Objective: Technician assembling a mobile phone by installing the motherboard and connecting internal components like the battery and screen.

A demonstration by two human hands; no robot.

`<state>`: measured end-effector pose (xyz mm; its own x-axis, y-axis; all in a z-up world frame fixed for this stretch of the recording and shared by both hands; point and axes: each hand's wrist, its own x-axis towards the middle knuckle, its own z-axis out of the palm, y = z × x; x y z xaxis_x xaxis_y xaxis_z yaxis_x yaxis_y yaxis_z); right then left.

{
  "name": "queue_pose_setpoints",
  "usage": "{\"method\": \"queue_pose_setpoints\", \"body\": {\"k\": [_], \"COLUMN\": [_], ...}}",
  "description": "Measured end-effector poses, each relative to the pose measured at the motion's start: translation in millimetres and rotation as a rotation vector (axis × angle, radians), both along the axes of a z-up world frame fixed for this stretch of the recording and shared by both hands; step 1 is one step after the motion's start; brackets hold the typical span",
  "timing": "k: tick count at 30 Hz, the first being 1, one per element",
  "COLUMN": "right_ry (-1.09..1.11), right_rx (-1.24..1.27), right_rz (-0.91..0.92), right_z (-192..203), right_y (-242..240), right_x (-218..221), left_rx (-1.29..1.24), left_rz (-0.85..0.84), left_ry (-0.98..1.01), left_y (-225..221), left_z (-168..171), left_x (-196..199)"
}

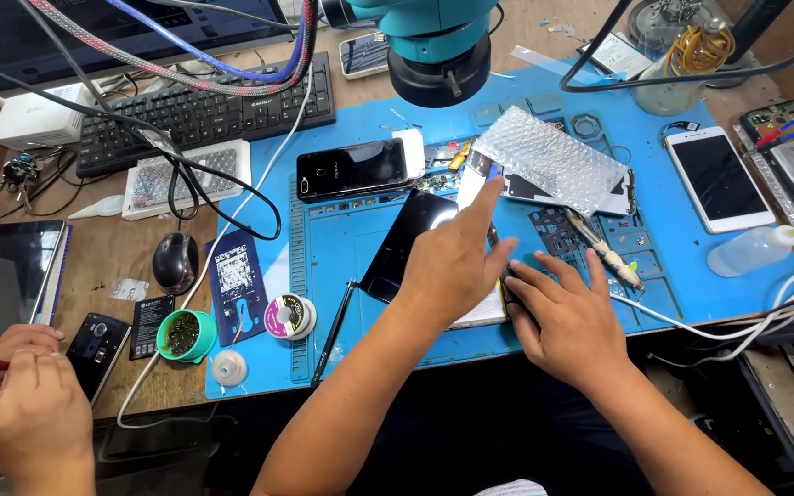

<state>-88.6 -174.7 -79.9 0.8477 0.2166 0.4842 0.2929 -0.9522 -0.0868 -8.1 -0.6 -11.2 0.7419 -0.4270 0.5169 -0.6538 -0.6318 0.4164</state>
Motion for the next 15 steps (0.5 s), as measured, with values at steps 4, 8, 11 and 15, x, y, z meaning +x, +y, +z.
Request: {"method": "queue_pose_setpoints", "body": {"k": [4,8,11,15], "right_ry": [0.014,0.024,-0.056,-0.059], "right_rx": [0.003,0.135,0.238,0.371], "right_rz": [-0.004,-0.022,0.006,-0.002], "right_z": [0.4,-0.2,3.5,3.1], "right_y": [-0.1,-7.3,-5.4,-6.4], "right_x": [-0.5,0.2,-0.5,0.8], "left_rx": [-0.109,-0.286,-0.341,-0.404], "left_rz": [-0.058,-0.040,-0.054,-0.030], "left_ry": [0.054,0.133,0.107,0.080], "left_y": [-0.2,-1.0,-9.1,-7.3], "left_z": [-5.0,-7.7,-11.5,-15.2], "left_x": [0.9,-7.6,-20.8,-15.5]}}
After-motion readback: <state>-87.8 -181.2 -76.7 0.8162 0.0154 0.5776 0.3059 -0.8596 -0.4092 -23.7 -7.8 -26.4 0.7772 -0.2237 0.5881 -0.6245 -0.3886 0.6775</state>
